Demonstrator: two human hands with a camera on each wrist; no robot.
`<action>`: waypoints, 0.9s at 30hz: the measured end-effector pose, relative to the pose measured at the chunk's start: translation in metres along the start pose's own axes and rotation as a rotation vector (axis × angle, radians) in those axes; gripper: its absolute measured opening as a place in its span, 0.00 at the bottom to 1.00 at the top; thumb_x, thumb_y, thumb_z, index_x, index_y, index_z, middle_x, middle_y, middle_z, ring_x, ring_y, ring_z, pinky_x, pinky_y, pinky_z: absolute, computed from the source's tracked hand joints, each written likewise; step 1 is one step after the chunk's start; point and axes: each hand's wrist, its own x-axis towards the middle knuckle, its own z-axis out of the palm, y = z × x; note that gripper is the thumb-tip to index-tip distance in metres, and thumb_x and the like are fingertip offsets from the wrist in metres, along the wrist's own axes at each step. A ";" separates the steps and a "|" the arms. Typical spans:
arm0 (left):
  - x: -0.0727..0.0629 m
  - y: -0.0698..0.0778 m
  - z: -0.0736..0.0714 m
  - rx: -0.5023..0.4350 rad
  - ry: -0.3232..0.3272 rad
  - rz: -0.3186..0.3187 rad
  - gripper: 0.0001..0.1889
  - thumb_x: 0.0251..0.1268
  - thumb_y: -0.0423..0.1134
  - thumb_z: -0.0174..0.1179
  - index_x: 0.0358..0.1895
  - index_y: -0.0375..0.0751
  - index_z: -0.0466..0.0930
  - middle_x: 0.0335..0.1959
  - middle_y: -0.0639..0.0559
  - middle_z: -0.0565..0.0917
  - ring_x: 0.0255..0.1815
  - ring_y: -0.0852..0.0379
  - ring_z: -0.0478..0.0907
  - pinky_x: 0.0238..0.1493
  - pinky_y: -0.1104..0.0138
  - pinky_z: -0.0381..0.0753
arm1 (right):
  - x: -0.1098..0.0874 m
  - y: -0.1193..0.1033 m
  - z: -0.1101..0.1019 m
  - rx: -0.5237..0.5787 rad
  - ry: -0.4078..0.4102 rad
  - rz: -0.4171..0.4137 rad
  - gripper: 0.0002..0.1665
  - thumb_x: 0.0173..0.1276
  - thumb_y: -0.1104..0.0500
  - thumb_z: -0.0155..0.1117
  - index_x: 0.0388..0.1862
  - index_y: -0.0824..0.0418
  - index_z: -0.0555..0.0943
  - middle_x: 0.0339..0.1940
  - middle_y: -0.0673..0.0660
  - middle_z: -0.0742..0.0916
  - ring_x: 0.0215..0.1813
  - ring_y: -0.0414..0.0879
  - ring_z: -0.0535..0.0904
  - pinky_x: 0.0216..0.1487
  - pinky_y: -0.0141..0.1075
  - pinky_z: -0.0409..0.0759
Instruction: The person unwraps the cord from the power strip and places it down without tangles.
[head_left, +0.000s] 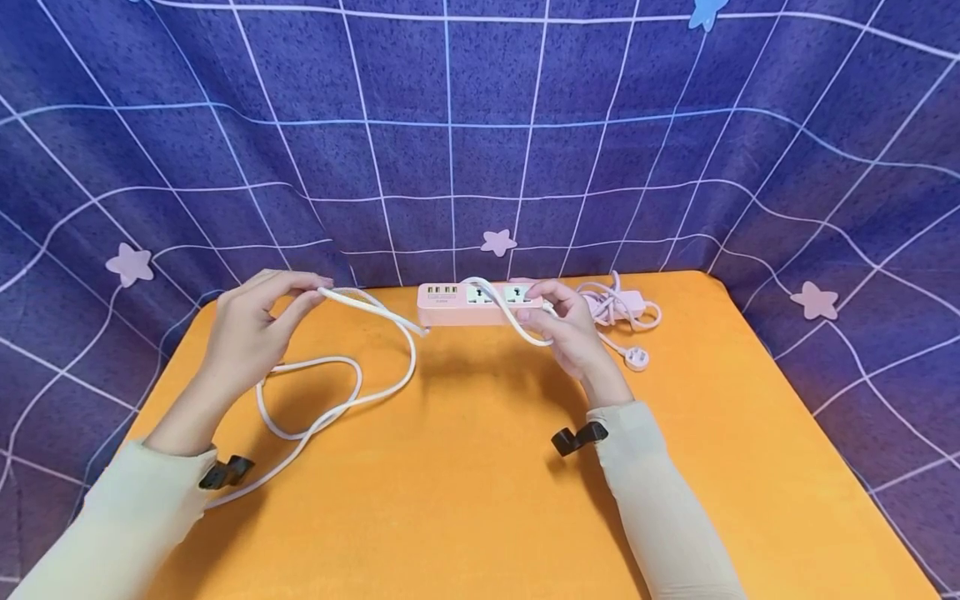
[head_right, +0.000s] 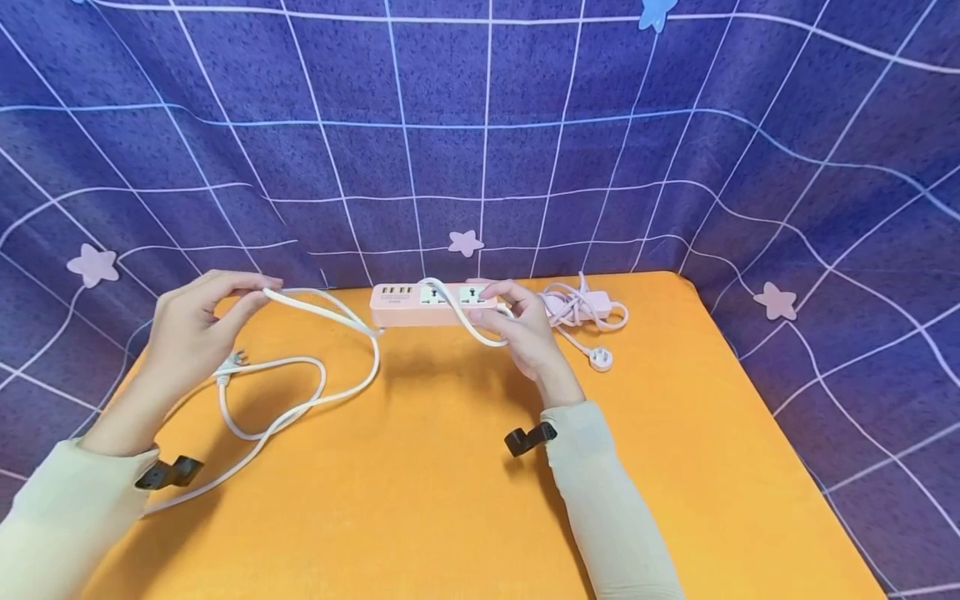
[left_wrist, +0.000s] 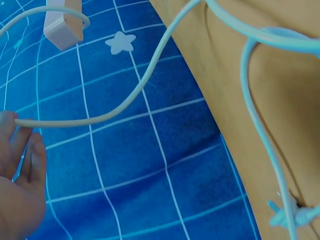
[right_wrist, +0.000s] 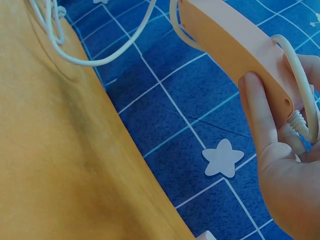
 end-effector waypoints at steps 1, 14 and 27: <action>-0.002 -0.001 -0.002 0.003 -0.008 0.004 0.12 0.65 0.30 0.74 0.48 0.50 0.93 0.42 0.58 0.92 0.41 0.78 0.74 0.30 0.77 0.63 | 0.000 0.000 0.000 -0.001 -0.001 0.000 0.19 0.62 0.78 0.65 0.39 0.54 0.84 0.44 0.51 0.85 0.37 0.40 0.82 0.37 0.28 0.83; -0.028 -0.012 -0.017 -0.020 -0.101 0.162 0.19 0.49 0.24 0.78 0.44 0.49 0.92 0.41 0.55 0.92 0.51 0.72 0.80 0.56 0.82 0.71 | 0.001 0.001 -0.001 -0.007 0.003 -0.023 0.19 0.63 0.78 0.65 0.39 0.54 0.85 0.46 0.52 0.85 0.38 0.39 0.84 0.36 0.27 0.82; -0.064 -0.024 -0.012 -0.161 -0.229 0.319 0.15 0.74 0.57 0.64 0.42 0.53 0.92 0.39 0.60 0.90 0.47 0.63 0.82 0.57 0.80 0.72 | 0.002 0.003 0.001 -0.007 0.020 -0.014 0.19 0.63 0.79 0.66 0.38 0.55 0.85 0.46 0.52 0.86 0.41 0.41 0.85 0.43 0.32 0.88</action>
